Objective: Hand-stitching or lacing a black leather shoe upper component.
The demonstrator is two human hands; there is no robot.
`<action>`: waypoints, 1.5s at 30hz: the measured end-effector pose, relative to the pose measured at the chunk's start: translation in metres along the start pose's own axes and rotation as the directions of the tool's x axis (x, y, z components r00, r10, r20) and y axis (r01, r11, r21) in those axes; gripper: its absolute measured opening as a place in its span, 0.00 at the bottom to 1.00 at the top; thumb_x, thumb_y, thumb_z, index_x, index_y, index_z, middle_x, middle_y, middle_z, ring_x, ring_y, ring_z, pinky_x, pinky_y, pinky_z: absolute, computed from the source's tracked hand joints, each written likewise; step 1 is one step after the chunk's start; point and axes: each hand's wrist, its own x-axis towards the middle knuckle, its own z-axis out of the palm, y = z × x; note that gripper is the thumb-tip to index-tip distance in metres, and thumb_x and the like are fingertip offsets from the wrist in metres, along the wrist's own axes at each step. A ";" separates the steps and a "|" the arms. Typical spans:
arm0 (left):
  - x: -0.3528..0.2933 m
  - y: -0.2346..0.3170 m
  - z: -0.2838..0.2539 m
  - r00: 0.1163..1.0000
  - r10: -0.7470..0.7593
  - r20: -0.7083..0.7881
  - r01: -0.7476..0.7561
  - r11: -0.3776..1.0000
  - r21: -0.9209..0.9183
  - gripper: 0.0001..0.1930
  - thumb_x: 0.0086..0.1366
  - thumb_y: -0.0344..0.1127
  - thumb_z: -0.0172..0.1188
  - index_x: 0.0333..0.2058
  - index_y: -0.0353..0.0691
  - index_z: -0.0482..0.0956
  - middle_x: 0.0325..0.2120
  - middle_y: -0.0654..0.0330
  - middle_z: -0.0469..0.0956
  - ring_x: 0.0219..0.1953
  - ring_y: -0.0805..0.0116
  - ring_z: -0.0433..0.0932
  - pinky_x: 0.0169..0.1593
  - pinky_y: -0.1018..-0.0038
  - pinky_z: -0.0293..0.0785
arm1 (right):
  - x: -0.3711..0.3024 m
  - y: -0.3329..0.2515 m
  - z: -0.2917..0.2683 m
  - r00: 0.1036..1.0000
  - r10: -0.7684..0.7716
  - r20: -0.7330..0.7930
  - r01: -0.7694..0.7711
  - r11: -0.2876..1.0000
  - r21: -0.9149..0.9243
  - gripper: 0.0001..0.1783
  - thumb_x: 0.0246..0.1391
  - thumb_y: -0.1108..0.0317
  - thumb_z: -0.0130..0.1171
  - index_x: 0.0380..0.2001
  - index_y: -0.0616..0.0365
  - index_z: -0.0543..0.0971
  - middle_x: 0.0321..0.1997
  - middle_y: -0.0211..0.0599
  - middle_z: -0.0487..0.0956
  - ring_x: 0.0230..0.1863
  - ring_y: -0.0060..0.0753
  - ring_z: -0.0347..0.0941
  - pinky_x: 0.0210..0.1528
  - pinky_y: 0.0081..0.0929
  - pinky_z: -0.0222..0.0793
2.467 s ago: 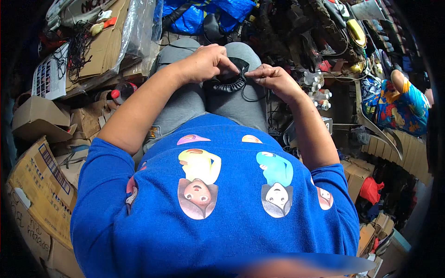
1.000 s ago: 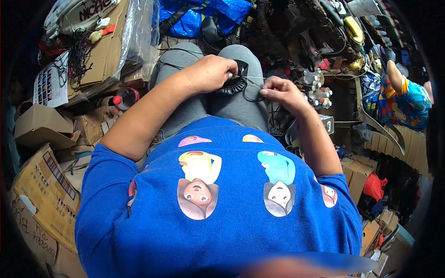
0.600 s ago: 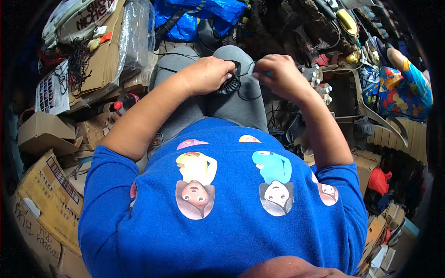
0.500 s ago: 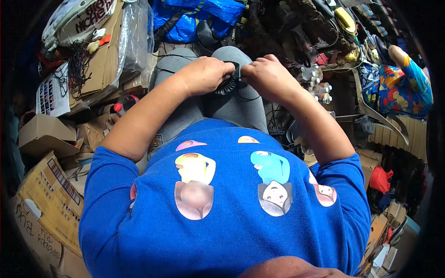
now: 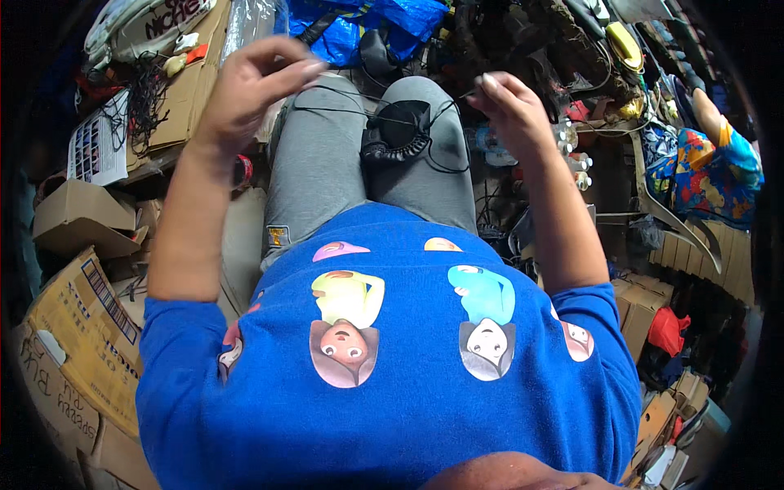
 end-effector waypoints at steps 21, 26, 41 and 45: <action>-0.140 0.022 -0.263 0.757 0.283 -0.589 0.637 -0.120 0.761 0.14 0.58 0.37 0.58 0.41 0.39 0.79 0.36 0.55 0.77 0.39 0.63 0.76 0.45 0.75 0.68 | -0.163 -0.008 -0.292 0.845 0.022 -0.534 -0.532 -0.058 -0.844 0.15 0.51 0.66 0.56 0.43 0.52 0.78 0.39 0.45 0.79 0.41 0.34 0.76 0.44 0.27 0.69; -0.009 -0.038 -0.007 0.995 0.097 0.000 -0.068 0.700 0.711 0.18 0.53 0.32 0.61 0.45 0.40 0.77 0.45 0.56 0.75 0.48 0.64 0.72 0.52 0.70 0.66 | -0.074 0.006 -0.099 0.984 0.175 0.017 -0.032 0.275 -0.961 0.20 0.50 0.74 0.52 0.49 0.55 0.75 0.40 0.45 0.73 0.38 0.36 0.74 0.44 0.28 0.67; 0.072 -0.085 0.074 0.823 -0.337 0.457 0.253 0.938 0.236 0.12 0.51 0.35 0.66 0.32 0.35 0.78 0.26 0.67 0.77 0.32 0.78 0.73 0.40 0.79 0.68 | 0.000 0.006 0.014 0.928 0.049 0.371 0.265 0.613 -0.744 0.06 0.42 0.77 0.63 0.27 0.57 0.80 0.29 0.26 0.72 0.33 0.19 0.70 0.36 0.19 0.66; 0.071 -0.094 0.072 0.796 -0.384 0.468 0.375 0.920 0.116 0.13 0.51 0.36 0.66 0.35 0.37 0.80 0.28 0.65 0.79 0.32 0.75 0.74 0.40 0.79 0.68 | -0.007 0.020 0.014 0.952 0.011 0.306 0.213 0.693 -0.689 0.08 0.38 0.74 0.66 0.28 0.54 0.81 0.27 0.27 0.73 0.32 0.21 0.71 0.35 0.20 0.66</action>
